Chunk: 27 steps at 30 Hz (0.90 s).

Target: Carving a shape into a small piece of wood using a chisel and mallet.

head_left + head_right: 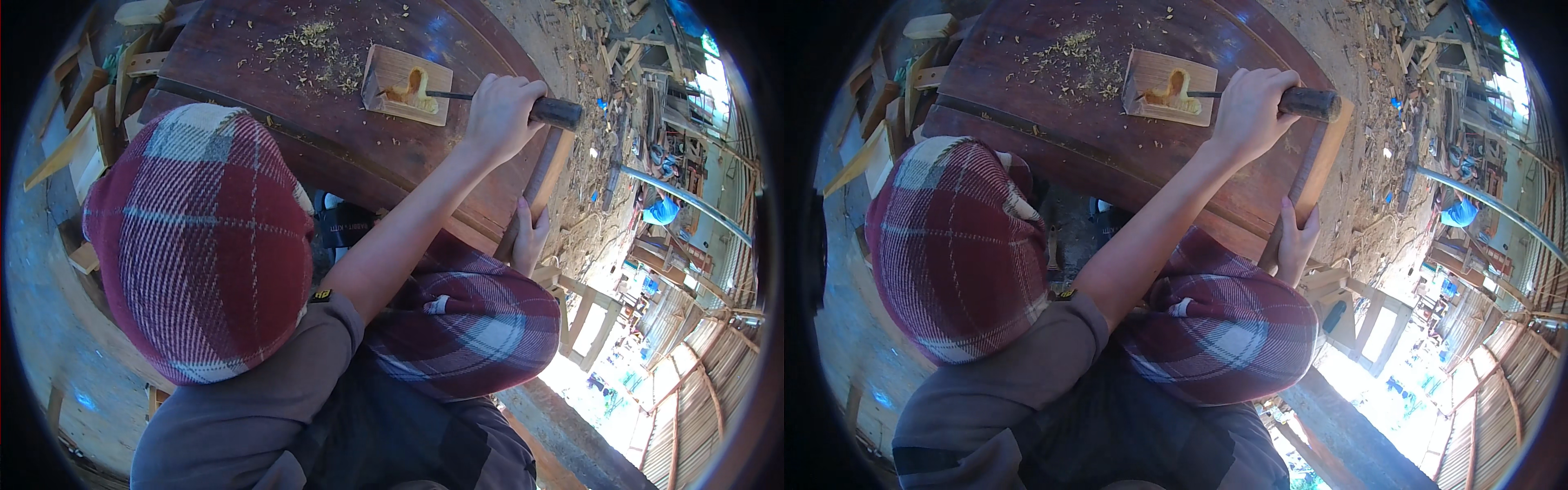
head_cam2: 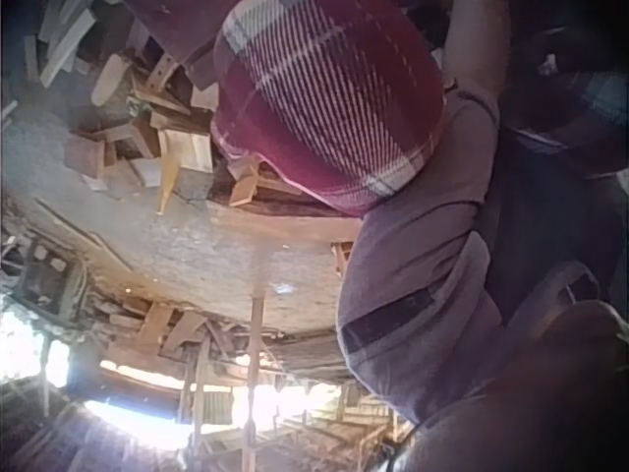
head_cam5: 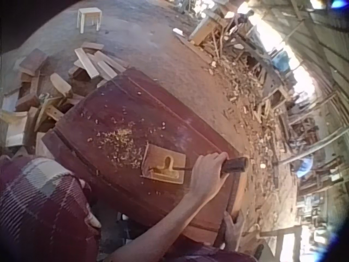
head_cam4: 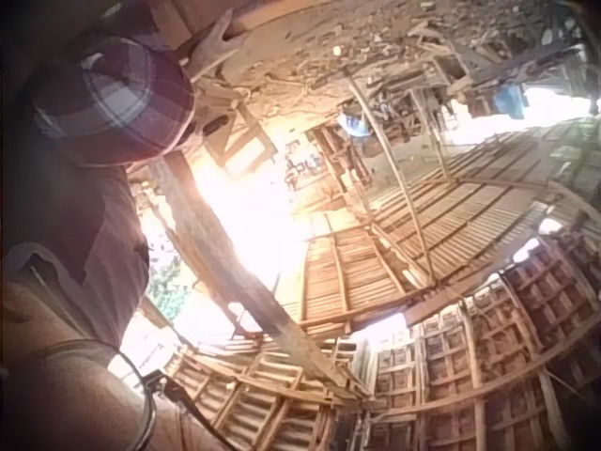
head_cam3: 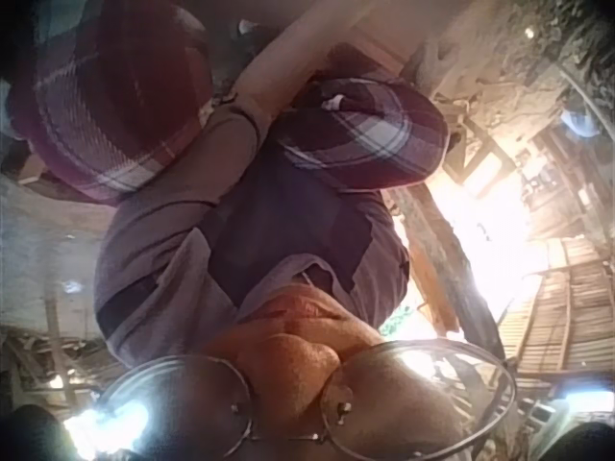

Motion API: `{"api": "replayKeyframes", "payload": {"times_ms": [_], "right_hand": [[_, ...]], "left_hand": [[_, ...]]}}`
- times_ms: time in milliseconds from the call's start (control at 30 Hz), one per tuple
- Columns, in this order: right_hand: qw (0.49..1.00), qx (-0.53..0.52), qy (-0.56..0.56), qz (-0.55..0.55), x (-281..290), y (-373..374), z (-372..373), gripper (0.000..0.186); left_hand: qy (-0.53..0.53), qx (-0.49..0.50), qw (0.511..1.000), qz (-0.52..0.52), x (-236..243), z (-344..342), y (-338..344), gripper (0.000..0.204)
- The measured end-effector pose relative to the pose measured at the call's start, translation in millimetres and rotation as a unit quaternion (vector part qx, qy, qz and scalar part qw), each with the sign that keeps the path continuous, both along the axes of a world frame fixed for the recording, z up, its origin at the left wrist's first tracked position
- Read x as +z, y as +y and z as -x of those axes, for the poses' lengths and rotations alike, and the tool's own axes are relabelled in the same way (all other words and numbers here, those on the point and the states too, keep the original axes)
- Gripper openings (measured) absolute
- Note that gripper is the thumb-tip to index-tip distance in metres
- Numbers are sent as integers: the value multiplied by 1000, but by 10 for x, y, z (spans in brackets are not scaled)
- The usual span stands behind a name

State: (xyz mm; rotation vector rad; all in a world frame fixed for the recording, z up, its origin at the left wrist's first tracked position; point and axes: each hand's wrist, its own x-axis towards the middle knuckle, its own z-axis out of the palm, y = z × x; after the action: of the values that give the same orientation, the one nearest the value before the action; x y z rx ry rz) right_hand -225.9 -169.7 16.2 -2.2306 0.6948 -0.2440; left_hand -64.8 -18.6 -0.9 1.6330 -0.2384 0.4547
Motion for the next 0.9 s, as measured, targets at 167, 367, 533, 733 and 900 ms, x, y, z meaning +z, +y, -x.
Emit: {"api": "replayKeyframes", "payload": {"times_ms": [167,367,533,733,900], "right_hand": [[1000,-13,14,-24,-18,-43,12,39],[1000,6,12,-13,-50,-53,20,39],[1000,11,-20,21,65,59,-4,37],[965,52,-180,-186,510,268,-135,41],[997,38,-63,10,399,354,-266,44]], "left_hand": [[-5,0,1000,25,17,-8,21,20],[-4,0,1000,24,9,-16,4,21],[0,2,1000,24,20,-77,37,20],[16,-27,999,3,-32,-141,-4,18],[4,-42,999,-10,-46,-141,-49,17]]}}
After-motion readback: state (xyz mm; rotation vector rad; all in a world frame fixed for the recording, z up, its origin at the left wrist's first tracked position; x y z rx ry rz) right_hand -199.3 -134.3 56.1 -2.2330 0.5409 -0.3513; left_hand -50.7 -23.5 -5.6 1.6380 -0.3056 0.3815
